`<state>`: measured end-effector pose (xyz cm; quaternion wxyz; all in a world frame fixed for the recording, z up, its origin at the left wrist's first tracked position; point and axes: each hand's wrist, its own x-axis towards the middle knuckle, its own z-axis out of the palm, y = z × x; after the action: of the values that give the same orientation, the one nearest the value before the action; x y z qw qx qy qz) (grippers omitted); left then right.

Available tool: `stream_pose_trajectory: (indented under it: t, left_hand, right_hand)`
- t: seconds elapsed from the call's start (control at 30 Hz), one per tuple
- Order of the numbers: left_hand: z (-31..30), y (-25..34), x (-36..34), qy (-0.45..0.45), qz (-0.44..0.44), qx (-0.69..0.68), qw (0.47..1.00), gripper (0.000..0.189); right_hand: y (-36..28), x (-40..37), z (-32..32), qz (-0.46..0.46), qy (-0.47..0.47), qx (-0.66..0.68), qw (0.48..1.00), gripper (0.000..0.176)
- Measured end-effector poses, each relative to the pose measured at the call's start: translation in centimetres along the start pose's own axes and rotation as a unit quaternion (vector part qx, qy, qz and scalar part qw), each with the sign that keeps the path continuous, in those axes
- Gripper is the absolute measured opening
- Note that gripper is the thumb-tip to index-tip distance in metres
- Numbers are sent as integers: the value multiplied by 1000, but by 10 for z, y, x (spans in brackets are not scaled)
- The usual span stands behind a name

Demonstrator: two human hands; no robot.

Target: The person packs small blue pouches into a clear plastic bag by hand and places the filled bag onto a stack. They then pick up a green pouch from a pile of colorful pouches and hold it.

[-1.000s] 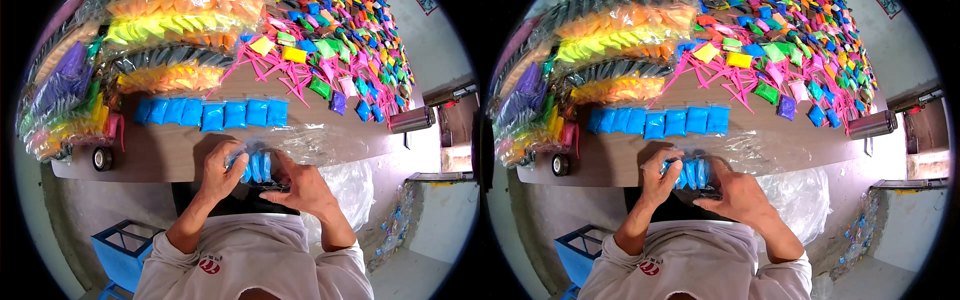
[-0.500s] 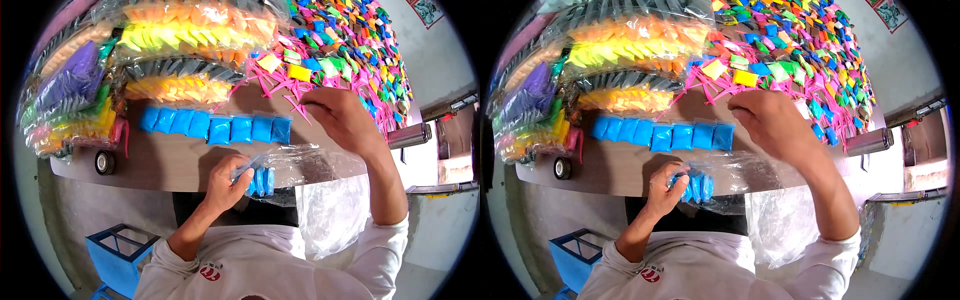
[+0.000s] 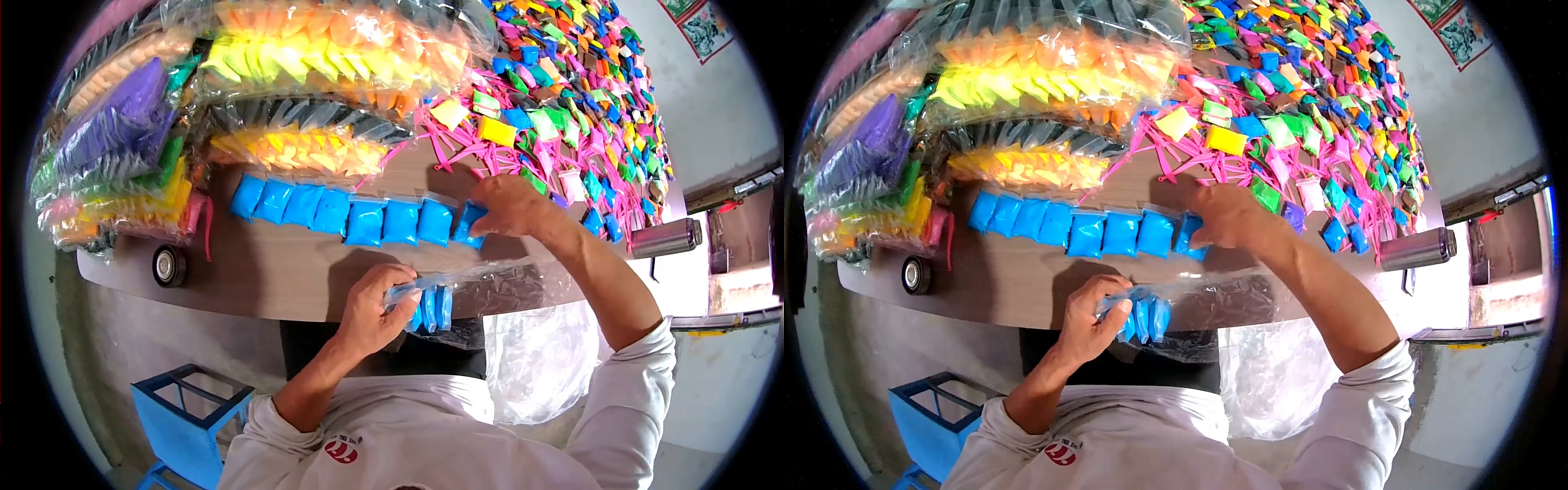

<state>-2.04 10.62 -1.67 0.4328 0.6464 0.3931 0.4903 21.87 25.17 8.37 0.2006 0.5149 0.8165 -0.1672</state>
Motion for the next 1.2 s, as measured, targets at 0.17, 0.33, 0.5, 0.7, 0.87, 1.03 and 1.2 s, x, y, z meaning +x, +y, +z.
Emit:
stream_pose_trajectory:
  t: [0.17,0.33,0.5,0.7,0.87,1.03,1.2]
  left_hand:
    - [-1,2,1,1,5,4,1000,17]
    - [-1,3,2,0,5,10,1000,17]
    - [0,0,-1,7,8,8,1000,19]
    - [0,2,0,10,3,18,1000,18]
    - [1,1,1,47,-4,26,999,18]
    - [4,5,3,68,4,33,997,18]
    - [4,5,2,57,-13,22,998,18]
  right_hand:
    - [3,-17,-43,-14,-27,87,996,50]
    - [-7,3,-22,-111,16,131,985,52]
    - [-33,15,-12,-70,-9,108,992,59]
    - [-16,-1,-17,-60,98,146,982,59]
    - [-25,-100,-81,-20,272,250,929,48]
    - [-56,-170,-19,-124,335,440,824,38]
    - [-75,-142,46,43,240,331,912,34]
